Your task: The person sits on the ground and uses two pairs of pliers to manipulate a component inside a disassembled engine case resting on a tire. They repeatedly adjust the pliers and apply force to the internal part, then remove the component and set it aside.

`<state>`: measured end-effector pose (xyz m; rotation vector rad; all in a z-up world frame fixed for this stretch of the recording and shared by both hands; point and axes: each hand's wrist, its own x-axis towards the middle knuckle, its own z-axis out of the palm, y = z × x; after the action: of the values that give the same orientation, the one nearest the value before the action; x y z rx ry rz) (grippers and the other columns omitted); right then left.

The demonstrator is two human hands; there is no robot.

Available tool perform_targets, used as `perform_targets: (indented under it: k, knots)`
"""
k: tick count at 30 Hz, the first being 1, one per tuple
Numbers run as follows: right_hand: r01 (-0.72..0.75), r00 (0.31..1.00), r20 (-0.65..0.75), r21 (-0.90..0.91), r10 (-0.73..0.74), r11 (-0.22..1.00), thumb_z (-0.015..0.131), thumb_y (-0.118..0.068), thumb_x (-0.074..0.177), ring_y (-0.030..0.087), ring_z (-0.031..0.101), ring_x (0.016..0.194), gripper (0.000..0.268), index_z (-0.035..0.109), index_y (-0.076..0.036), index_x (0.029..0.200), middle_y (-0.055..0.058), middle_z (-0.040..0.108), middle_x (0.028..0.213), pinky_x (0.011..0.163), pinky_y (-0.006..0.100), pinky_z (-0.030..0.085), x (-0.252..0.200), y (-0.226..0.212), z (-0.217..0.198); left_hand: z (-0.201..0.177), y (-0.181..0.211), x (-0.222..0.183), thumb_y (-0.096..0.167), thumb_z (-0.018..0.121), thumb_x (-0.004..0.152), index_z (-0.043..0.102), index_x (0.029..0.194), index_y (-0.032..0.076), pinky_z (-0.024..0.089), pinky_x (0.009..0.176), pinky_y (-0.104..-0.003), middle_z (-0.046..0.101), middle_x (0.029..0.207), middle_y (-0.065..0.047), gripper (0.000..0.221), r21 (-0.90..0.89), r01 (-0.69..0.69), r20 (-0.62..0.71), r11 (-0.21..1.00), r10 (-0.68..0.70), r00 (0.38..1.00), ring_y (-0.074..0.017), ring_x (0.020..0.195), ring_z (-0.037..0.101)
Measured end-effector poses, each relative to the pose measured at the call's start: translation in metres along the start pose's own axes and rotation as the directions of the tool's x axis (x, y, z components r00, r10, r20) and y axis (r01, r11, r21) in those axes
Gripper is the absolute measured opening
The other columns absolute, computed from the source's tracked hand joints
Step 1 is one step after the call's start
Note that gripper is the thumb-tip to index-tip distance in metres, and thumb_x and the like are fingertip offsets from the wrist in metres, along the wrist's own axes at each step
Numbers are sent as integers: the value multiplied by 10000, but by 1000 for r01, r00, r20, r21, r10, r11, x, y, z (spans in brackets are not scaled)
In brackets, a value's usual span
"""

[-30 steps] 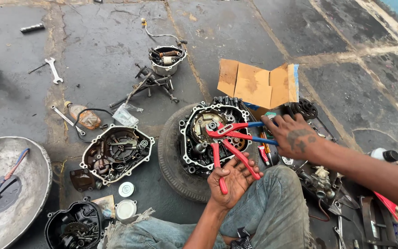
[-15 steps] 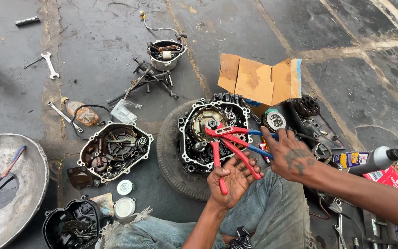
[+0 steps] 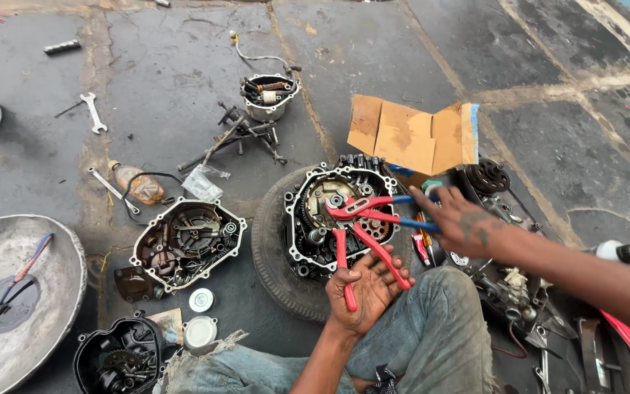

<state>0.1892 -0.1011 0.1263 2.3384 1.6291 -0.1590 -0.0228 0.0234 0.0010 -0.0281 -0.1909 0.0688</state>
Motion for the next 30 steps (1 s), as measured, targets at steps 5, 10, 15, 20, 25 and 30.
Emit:
perform_targets:
  k: [5, 10, 15, 20, 25, 30]
  knots:
    - [-383, 921, 173, 228, 350, 895, 634, -281, 895, 465, 530, 1080, 869, 167, -25, 1582, 303, 476, 1231, 954, 532, 470, -32, -77, -14, 0, -8, 5, 319, 613, 784, 477, 1404, -57, 485, 1105, -486, 610, 1218, -202, 738, 13, -31, 41, 999, 30, 999, -346, 1179, 619]
    - [-396, 916, 148, 196, 372, 897, 707, -312, 796, 452, 544, 1042, 1015, 158, 60, 1565, 301, 492, 1195, 928, 538, 449, -34, -86, -6, 1, -8, 5, 321, 607, 782, 477, 1379, -60, 477, 1115, -454, 615, 1254, -192, 719, 10, -23, 3, 1000, 23, 1000, -331, 1195, 612]
    - [-349, 937, 80, 108, 341, 931, 727, -436, 792, 413, 579, 1015, 1037, 227, 39, 1566, 257, 548, 1148, 894, 553, 441, -33, -91, -23, 2, -7, 5, 332, 611, 794, 461, 1381, -57, 481, 1117, -476, 608, 1229, -190, 720, 33, -25, 13, 999, 24, 1000, -339, 1188, 613]
    - [-406, 907, 208, 192, 367, 894, 720, -366, 818, 397, 583, 1020, 883, 288, -5, 1499, 251, 538, 1112, 903, 517, 465, -25, -84, -24, 3, -2, 4, 341, 615, 798, 450, 1414, -59, 496, 1076, -506, 595, 1209, -187, 753, 57, -32, 15, 998, 31, 999, -339, 1158, 608]
    - [-346, 916, 242, 78, 319, 935, 658, -246, 824, 355, 584, 1019, 821, 271, -57, 1523, 202, 541, 1090, 944, 490, 465, -9, -54, -16, -4, 1, -1, 345, 628, 781, 444, 1432, -50, 499, 1089, -519, 581, 1198, -198, 783, 15, -4, 12, 1000, 4, 1000, -344, 1148, 607]
    - [-121, 977, 182, 42, 112, 992, 669, -274, 805, 346, 582, 1008, 848, 292, -45, 1530, 185, 537, 1094, 925, 480, 463, 9, -2, -8, -2, -6, 4, 328, 645, 757, 446, 1417, -43, 484, 1127, -525, 583, 1205, -193, 783, 11, -5, -8, 1000, 6, 1000, -346, 1159, 606]
